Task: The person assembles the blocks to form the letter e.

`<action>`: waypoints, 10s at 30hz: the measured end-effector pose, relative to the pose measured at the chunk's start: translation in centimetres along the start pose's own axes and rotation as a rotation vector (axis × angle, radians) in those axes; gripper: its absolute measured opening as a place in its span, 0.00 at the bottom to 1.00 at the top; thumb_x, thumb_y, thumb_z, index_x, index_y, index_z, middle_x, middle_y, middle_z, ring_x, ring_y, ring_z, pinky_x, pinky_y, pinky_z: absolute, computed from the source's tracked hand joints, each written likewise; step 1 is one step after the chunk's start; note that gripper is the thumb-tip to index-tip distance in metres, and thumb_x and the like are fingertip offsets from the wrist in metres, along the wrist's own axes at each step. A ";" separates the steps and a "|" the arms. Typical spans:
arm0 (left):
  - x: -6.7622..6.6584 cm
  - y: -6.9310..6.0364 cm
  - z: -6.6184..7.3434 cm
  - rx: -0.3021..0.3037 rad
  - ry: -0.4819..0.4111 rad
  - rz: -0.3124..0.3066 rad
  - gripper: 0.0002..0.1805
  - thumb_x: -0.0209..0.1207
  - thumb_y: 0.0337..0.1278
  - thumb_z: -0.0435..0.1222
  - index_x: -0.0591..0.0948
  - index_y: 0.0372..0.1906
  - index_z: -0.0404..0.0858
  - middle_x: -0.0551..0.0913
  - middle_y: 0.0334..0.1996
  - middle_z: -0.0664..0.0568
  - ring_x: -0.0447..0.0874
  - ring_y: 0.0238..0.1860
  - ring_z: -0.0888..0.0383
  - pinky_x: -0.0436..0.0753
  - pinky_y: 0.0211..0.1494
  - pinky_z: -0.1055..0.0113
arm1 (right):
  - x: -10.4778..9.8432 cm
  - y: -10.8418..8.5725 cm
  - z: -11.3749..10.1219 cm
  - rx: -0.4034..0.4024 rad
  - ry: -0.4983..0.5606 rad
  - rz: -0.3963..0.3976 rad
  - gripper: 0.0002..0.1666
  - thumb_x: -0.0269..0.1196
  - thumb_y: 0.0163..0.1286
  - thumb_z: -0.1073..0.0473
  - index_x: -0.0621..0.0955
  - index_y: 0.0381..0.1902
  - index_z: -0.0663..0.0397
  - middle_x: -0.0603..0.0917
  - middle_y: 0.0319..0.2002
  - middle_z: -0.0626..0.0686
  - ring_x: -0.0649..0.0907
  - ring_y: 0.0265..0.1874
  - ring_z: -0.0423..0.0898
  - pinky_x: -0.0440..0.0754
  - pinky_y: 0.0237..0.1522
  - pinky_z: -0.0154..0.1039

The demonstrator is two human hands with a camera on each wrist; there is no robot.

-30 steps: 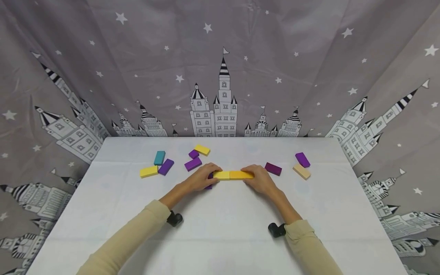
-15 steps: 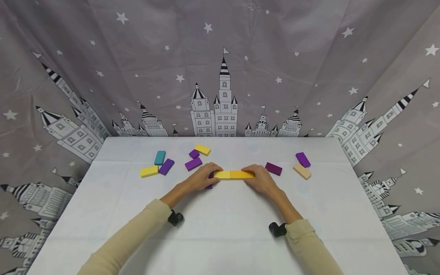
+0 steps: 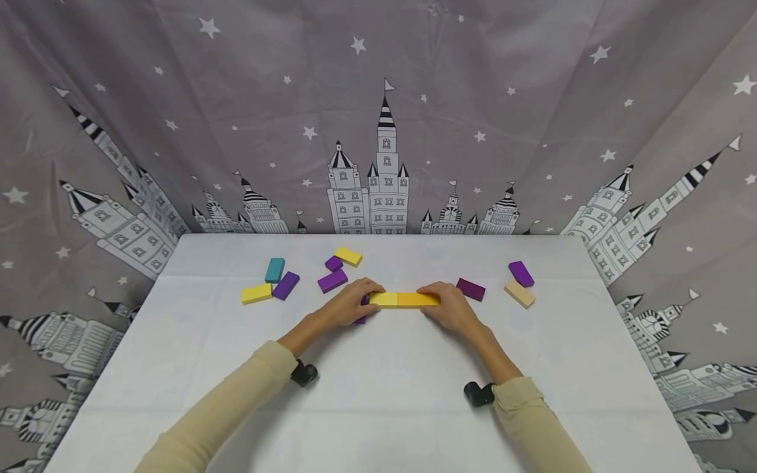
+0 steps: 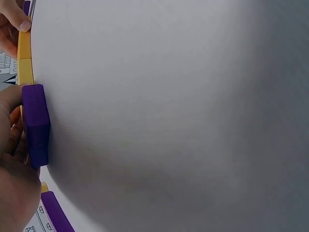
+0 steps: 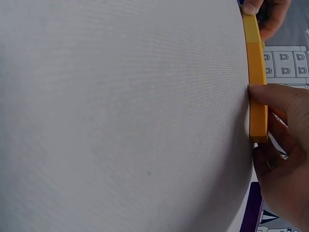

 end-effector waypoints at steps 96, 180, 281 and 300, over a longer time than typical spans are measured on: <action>2.4 -3.2 4.2 0.212 0.725 0.009 0.31 0.51 0.74 0.45 0.68 0.70 0.27 0.66 0.71 0.37 0.62 0.73 0.47 0.59 0.74 0.60 | -6.2 -4.1 5.6 0.123 -0.091 0.238 0.22 0.69 0.63 0.67 0.80 0.54 0.72 0.81 0.51 0.71 0.79 0.53 0.67 0.75 0.57 0.60; 2.5 -3.2 4.0 0.230 0.710 0.018 0.32 0.53 0.72 0.44 0.67 0.70 0.27 0.66 0.71 0.37 0.62 0.72 0.46 0.59 0.74 0.60 | -2.9 0.6 3.4 0.304 0.062 0.139 0.23 0.68 0.68 0.57 0.80 0.56 0.65 0.83 0.44 0.60 0.77 0.44 0.55 0.77 0.51 0.47; 2.0 -3.1 4.0 0.252 0.655 0.029 0.30 0.57 0.69 0.40 0.70 0.68 0.27 0.68 0.70 0.37 0.65 0.71 0.46 0.64 0.72 0.60 | -10.2 -9.4 9.4 0.312 -0.139 0.380 0.25 0.69 0.65 0.60 0.79 0.54 0.72 0.83 0.43 0.68 0.82 0.40 0.60 0.78 0.36 0.39; 2.0 -3.0 4.1 0.214 0.644 0.004 0.30 0.56 0.70 0.41 0.69 0.70 0.29 0.66 0.71 0.38 0.63 0.72 0.47 0.63 0.72 0.61 | -9.1 -2.5 4.4 0.152 -0.044 0.372 0.22 0.70 0.64 0.64 0.81 0.54 0.70 0.83 0.47 0.69 0.82 0.47 0.63 0.79 0.52 0.57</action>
Point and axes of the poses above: each hand's wrist, its own y-axis towards the middle knuckle, its own x-axis out of the palm, z = x × y, the point moved 2 cm from there along y, towards the middle knuckle
